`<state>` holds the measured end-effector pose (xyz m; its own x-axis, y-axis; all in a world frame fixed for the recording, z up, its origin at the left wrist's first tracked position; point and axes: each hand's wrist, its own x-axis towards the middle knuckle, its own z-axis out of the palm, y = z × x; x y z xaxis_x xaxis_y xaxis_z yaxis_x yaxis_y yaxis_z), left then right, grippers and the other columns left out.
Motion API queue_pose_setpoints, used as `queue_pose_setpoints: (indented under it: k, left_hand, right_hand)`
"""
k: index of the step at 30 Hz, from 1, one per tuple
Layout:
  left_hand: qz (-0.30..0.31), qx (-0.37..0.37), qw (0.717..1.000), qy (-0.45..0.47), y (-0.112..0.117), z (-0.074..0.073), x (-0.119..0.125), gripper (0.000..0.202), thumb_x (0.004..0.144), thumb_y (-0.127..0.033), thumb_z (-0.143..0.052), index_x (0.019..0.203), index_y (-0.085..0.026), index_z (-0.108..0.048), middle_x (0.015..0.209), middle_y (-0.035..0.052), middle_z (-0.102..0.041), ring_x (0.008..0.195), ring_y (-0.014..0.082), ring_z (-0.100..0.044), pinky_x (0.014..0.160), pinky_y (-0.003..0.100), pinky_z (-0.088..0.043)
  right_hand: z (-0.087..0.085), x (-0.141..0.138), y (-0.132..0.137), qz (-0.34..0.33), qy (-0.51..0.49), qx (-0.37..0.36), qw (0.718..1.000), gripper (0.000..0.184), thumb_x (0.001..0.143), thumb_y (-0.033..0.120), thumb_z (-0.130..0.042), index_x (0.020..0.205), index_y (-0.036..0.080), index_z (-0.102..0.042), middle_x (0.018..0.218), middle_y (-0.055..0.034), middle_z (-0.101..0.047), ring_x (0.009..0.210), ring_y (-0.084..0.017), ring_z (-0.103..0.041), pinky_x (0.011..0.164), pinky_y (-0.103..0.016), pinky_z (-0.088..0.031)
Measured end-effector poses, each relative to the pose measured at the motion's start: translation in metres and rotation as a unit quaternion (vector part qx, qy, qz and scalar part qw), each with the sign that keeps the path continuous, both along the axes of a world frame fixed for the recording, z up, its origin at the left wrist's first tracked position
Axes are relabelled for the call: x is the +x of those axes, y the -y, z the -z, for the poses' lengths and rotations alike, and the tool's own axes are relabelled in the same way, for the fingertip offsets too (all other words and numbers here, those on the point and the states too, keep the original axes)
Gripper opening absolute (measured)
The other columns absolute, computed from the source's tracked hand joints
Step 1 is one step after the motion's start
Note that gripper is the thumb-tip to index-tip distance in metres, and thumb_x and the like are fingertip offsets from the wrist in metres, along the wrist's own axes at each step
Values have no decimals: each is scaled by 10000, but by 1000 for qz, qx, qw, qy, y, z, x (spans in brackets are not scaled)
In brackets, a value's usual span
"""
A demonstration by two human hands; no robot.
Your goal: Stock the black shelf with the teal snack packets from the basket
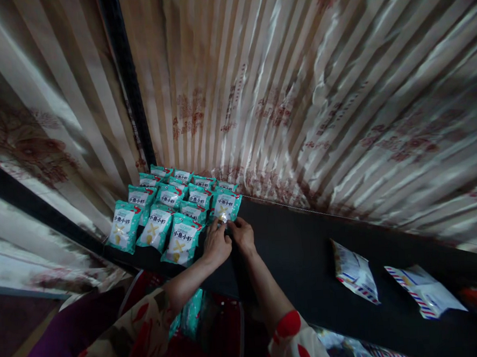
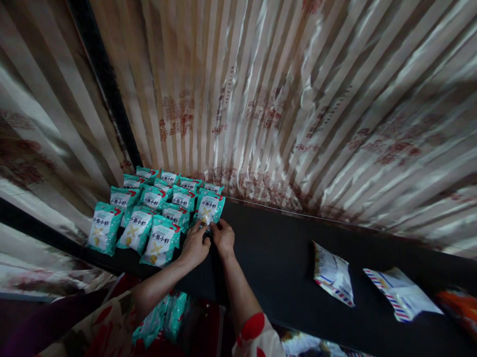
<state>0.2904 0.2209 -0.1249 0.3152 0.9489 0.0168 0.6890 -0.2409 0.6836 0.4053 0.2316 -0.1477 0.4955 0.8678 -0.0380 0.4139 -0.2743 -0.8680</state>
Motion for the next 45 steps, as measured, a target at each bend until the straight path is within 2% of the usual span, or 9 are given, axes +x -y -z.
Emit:
queue_pose_setpoints:
  k: [7, 13, 17, 23, 28, 32, 35, 39, 45]
  left_hand:
    - [-4, -13, 1000, -14, -3, 0, -3, 487, 784, -116, -476, 1268, -105, -532, 1428, 123, -410, 1335, 250, -354, 1120, 328, -278]
    - [-2, -10, 1000, -6, -4, 3, -2, 480, 782, -108, -481, 1259, -105, -538, 1435, 133, -400, 1338, 264, -350, 1119, 356, -283]
    - [-4, -16, 1000, 1, -4, 3, -1, 475, 782, -105, -483, 1252, -95, -543, 1438, 141, -395, 1342, 271, -342, 1120, 358, -284]
    - [-7, -13, 1000, 6, -4, 2, -2, 490, 771, -96, -492, 1258, -131, -539, 1442, 124, -391, 1341, 260, -347, 1113, 367, -297]
    - [-1, -6, 1000, 16, -4, 1, -3, 495, 763, -72, -487, 1252, -114, -546, 1429, 144, -401, 1341, 262, -350, 1121, 361, -287]
    - [-1, -7, 1000, 20, -2, 0, -4, 461, 762, -76, -499, 1216, -114, -568, 1415, 153, -412, 1323, 266, -378, 1102, 376, -321]
    - [-3, 10, 999, 33, 2, 0, -5, 395, 768, -71, -494, 1144, -122, -602, 1392, 146, -438, 1307, 246, -404, 1093, 362, -337]
    - [10, 21, 998, 50, 12, 1, -9, 332, 772, -57, -485, 1066, -133, -620, 1296, 125, -527, 1227, 206, -488, 1067, 316, -367]
    - [40, 12, 997, 64, 39, 3, -19, 360, 766, -15, -426, 1032, -180, -604, 1084, 65, -628, 1051, 163, -574, 981, 302, -433]
  right_hand:
    - [-3, -6, -4, 2, 37, -1, 999, 256, 713, 380, -504, 823, 201, -650, 753, -23, -678, 693, -176, -599, 651, -259, -428]
    - [-2, -7, -5, 1, 63, 4, 998, 283, 722, 348, -502, 898, 183, -648, 771, -36, -675, 690, -184, -598, 659, -273, -433]
    - [0, -7, -6, -7, 67, 12, 998, 276, 727, 334, -487, 875, 178, -659, 778, -42, -683, 700, -188, -607, 676, -280, -447]
    - [5, -8, -7, -2, 66, 31, 997, 368, 727, 295, -476, 1040, 178, -630, 906, -55, -695, 795, -192, -630, 735, -280, -473]
    - [9, -10, -6, 4, 64, 44, 997, 362, 725, 276, -476, 1032, 185, -644, 937, -59, -697, 862, -207, -632, 782, -298, -480]
    - [12, -11, -4, 37, 59, 55, 996, 445, 720, 275, -489, 1134, 159, -605, 982, -89, -688, 892, -214, -636, 811, -314, -484]
    - [15, -13, 3, 64, 59, 61, 994, 486, 729, 299, -484, 1174, 130, -581, 1055, -127, -661, 933, -225, -629, 849, -340, -480]
    - [13, -19, 20, 71, 76, 72, 992, 470, 750, 318, -456, 1136, 92, -600, 1117, -173, -618, 960, -245, -612, 883, -376, -469]
    - [9, -36, 57, 57, 96, 95, 989, 383, 795, 267, -383, 1038, 120, -640, 1047, -141, -641, 990, -224, -583, 923, -366, -444]
